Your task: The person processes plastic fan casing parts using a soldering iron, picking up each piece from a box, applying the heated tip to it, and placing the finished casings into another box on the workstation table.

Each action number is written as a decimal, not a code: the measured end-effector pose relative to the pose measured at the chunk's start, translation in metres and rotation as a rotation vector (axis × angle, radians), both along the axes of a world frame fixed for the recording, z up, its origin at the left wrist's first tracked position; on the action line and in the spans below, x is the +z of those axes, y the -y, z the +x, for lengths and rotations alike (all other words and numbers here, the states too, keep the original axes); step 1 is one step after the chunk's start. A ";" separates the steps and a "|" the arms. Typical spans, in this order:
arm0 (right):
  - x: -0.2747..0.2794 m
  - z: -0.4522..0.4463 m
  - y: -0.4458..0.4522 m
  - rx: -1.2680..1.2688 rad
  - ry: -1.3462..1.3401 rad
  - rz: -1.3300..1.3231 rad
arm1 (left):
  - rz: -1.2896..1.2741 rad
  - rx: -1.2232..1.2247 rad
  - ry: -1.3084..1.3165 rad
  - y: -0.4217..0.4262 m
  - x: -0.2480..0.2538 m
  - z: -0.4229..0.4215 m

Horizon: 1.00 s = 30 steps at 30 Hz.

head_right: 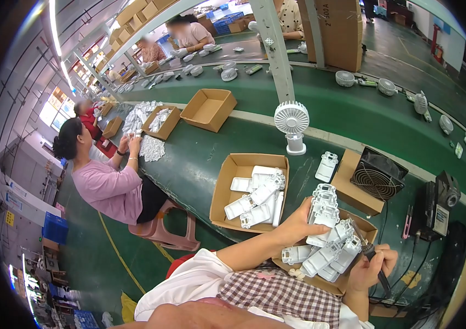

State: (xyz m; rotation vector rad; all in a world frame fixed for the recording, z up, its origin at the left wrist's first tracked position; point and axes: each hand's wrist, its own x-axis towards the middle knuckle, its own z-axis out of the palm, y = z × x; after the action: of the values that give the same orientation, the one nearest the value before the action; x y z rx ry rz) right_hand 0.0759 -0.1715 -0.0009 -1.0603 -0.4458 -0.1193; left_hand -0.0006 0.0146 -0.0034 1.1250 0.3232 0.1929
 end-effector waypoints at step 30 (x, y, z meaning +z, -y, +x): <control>0.002 0.002 -0.003 -0.017 -0.001 0.028 | 0.005 0.017 0.032 0.001 -0.004 0.002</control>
State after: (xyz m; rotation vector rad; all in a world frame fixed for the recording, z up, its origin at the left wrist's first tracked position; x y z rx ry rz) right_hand 0.0778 -0.1684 0.0011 -1.0371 -0.4328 -0.1394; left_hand 0.0018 0.0134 -0.0075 1.1233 0.3044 0.2267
